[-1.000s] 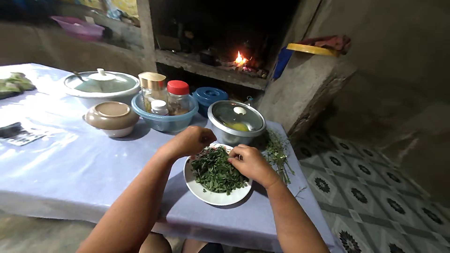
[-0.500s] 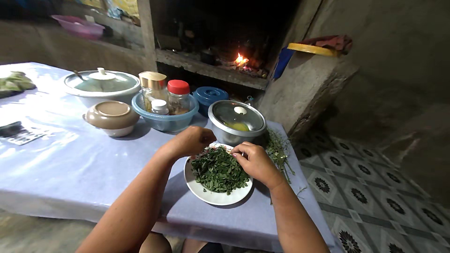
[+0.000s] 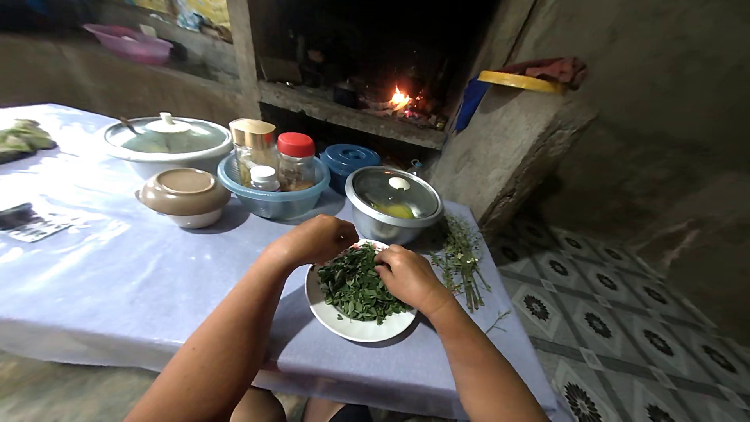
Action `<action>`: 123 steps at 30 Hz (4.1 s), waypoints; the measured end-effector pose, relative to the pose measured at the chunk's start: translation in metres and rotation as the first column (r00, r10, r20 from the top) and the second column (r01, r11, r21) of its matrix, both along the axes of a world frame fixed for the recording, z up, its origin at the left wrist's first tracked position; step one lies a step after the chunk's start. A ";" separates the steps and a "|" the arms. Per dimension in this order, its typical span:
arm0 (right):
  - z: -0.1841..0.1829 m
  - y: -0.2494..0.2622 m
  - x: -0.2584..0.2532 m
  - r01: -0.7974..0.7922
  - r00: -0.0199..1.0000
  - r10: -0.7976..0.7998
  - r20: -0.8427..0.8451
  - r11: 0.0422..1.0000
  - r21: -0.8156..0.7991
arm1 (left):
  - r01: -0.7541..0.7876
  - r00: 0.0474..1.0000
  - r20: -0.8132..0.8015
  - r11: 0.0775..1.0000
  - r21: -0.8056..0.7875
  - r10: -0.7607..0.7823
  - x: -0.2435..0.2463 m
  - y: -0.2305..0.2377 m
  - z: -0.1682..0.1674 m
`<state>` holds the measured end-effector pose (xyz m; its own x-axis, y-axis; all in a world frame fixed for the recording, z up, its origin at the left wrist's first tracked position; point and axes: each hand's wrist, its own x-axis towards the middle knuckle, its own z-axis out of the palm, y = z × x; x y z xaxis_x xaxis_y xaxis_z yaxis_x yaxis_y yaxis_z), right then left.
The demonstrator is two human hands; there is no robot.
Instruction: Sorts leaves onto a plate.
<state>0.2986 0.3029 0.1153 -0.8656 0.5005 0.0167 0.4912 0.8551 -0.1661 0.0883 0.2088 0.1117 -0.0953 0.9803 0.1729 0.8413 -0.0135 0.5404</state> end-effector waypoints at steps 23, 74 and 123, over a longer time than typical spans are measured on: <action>-0.003 0.001 0.006 -0.023 0.947 0.035 -0.320 0.999 0.042 | 0.206 0.956 0.163 0.954 0.219 -0.243 0.022 0.013 -0.014; -0.014 0.001 0.001 0.010 0.771 -0.028 -0.636 0.999 -0.032 | 0.111 0.994 -0.024 0.929 0.353 -0.109 0.034 0.018 -0.023; 0.036 0.050 0.047 0.428 0.885 -0.405 -0.230 0.902 0.058 | 0.276 0.960 0.013 0.955 0.110 -0.279 0.038 0.026 -0.029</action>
<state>0.3454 0.3526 0.1511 -0.5488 0.7994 0.2445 0.7698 0.5973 -0.2249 0.1267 0.2350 0.0823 0.1714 0.9449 0.2789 0.7808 -0.3029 0.5465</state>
